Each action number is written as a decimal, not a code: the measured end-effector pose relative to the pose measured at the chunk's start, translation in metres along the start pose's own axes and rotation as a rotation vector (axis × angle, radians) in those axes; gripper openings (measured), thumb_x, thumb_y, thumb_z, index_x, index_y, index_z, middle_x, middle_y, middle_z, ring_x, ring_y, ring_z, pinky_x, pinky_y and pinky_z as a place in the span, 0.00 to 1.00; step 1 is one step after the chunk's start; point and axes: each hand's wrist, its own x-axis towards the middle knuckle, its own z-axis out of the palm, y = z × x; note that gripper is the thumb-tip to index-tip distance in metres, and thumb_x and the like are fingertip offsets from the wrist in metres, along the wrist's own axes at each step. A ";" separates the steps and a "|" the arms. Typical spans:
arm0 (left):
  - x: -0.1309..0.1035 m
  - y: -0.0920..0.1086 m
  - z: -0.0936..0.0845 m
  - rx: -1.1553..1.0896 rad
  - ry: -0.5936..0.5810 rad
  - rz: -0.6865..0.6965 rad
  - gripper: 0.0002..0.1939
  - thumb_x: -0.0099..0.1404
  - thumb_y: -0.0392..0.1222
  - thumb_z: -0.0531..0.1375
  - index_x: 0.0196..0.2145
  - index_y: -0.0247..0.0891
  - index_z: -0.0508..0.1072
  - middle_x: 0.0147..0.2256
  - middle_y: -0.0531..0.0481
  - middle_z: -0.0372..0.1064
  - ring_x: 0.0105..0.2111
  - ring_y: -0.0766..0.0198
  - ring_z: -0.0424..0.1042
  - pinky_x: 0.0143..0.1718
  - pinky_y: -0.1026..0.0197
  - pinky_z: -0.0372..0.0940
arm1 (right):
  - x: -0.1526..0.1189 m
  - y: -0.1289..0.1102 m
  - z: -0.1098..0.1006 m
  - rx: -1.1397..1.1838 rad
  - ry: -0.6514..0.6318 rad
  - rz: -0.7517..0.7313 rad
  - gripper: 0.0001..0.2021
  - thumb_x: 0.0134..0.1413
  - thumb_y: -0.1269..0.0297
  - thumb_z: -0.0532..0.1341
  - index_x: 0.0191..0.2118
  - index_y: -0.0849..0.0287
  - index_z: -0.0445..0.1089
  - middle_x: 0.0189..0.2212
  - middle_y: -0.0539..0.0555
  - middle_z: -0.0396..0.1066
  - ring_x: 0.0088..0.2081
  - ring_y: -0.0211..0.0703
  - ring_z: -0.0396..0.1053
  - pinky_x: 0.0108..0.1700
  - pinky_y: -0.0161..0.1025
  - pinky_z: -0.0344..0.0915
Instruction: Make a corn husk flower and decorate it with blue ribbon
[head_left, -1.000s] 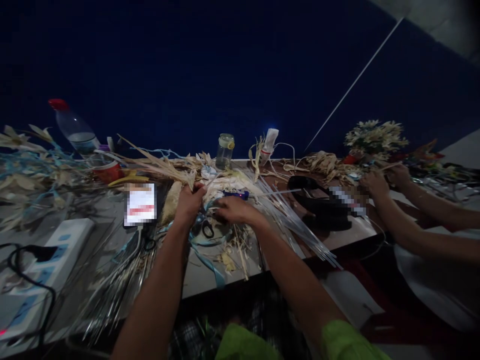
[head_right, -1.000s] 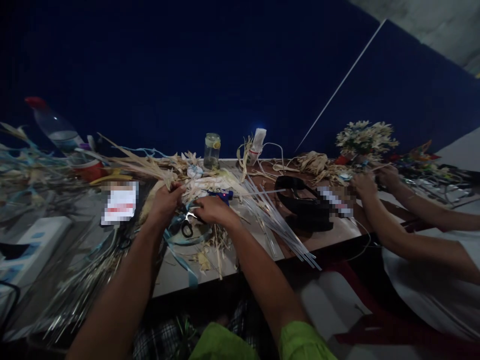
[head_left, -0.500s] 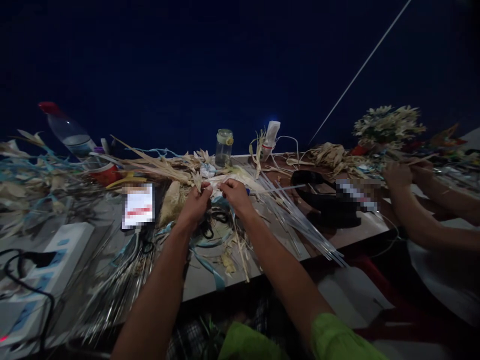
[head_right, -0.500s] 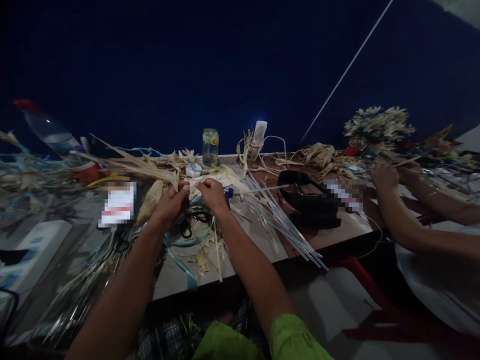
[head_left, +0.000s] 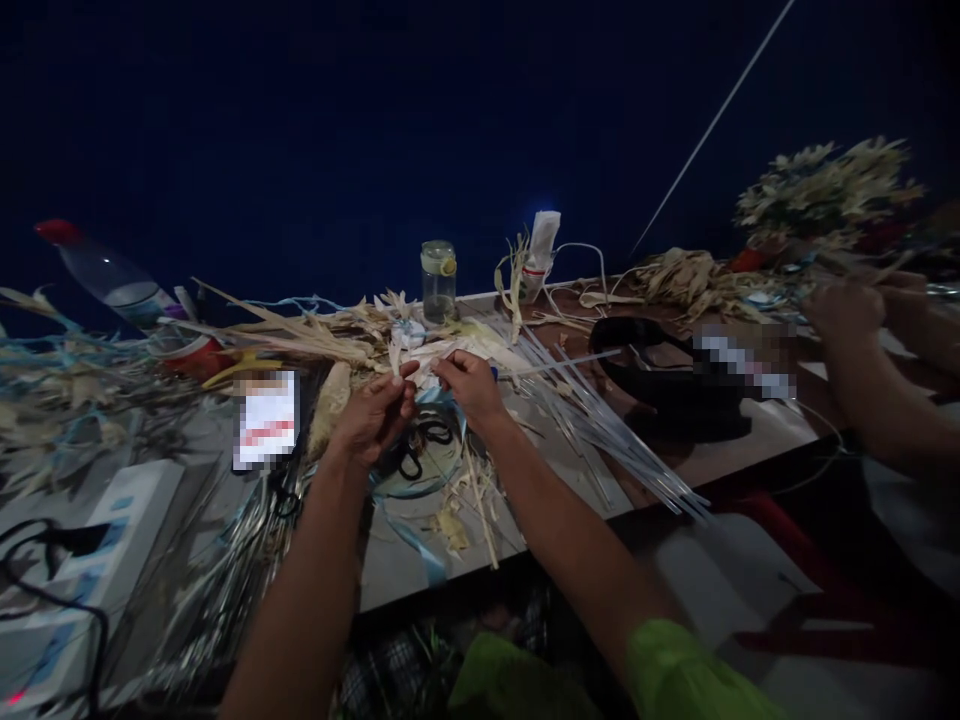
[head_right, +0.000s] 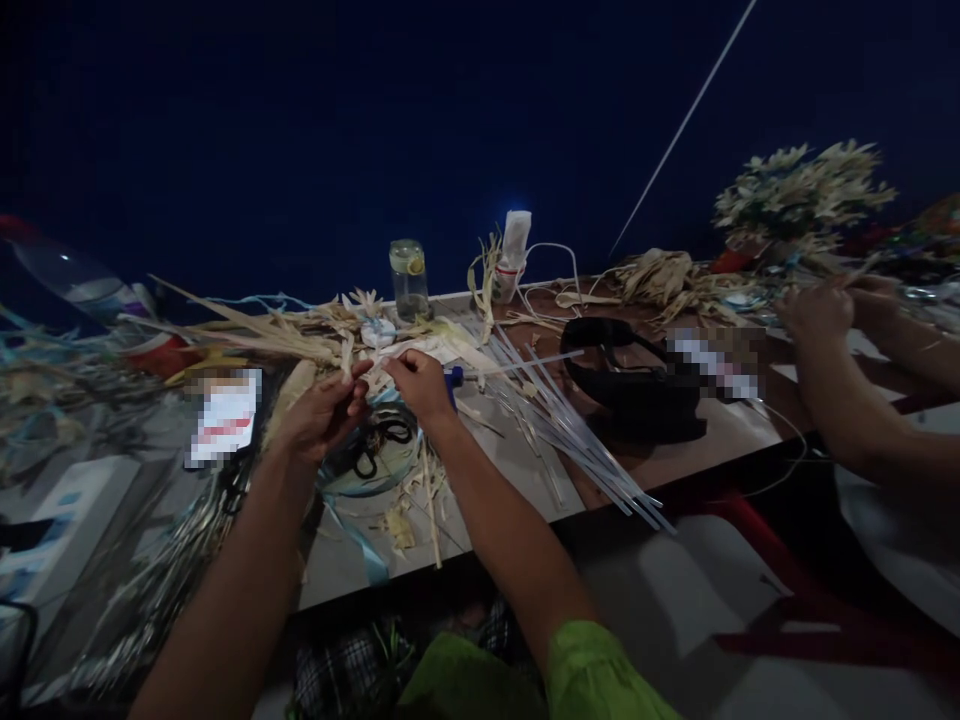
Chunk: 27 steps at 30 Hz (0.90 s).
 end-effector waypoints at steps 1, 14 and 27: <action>0.001 -0.001 -0.001 0.005 -0.006 -0.008 0.18 0.51 0.39 0.62 0.41 0.33 0.70 0.23 0.55 0.60 0.19 0.76 0.59 0.21 0.70 0.59 | 0.000 -0.001 0.000 0.006 0.003 0.002 0.14 0.44 0.58 0.58 0.18 0.60 0.57 0.13 0.43 0.54 0.19 0.30 0.52 0.25 0.32 0.52; 0.003 -0.006 0.001 0.072 -0.051 -0.033 0.12 0.52 0.35 0.60 0.37 0.36 0.67 0.23 0.55 0.65 0.18 0.74 0.61 0.22 0.69 0.59 | 0.002 0.005 -0.002 0.000 0.001 0.000 0.13 0.43 0.57 0.58 0.18 0.60 0.60 0.14 0.43 0.55 0.20 0.30 0.52 0.24 0.31 0.51; 0.005 -0.010 0.000 0.012 -0.060 -0.084 0.13 0.49 0.33 0.64 0.33 0.34 0.65 0.25 0.53 0.69 0.20 0.74 0.66 0.23 0.70 0.62 | 0.003 0.006 -0.004 -0.153 -0.012 -0.020 0.12 0.43 0.58 0.57 0.18 0.60 0.60 0.15 0.44 0.57 0.21 0.31 0.55 0.26 0.30 0.53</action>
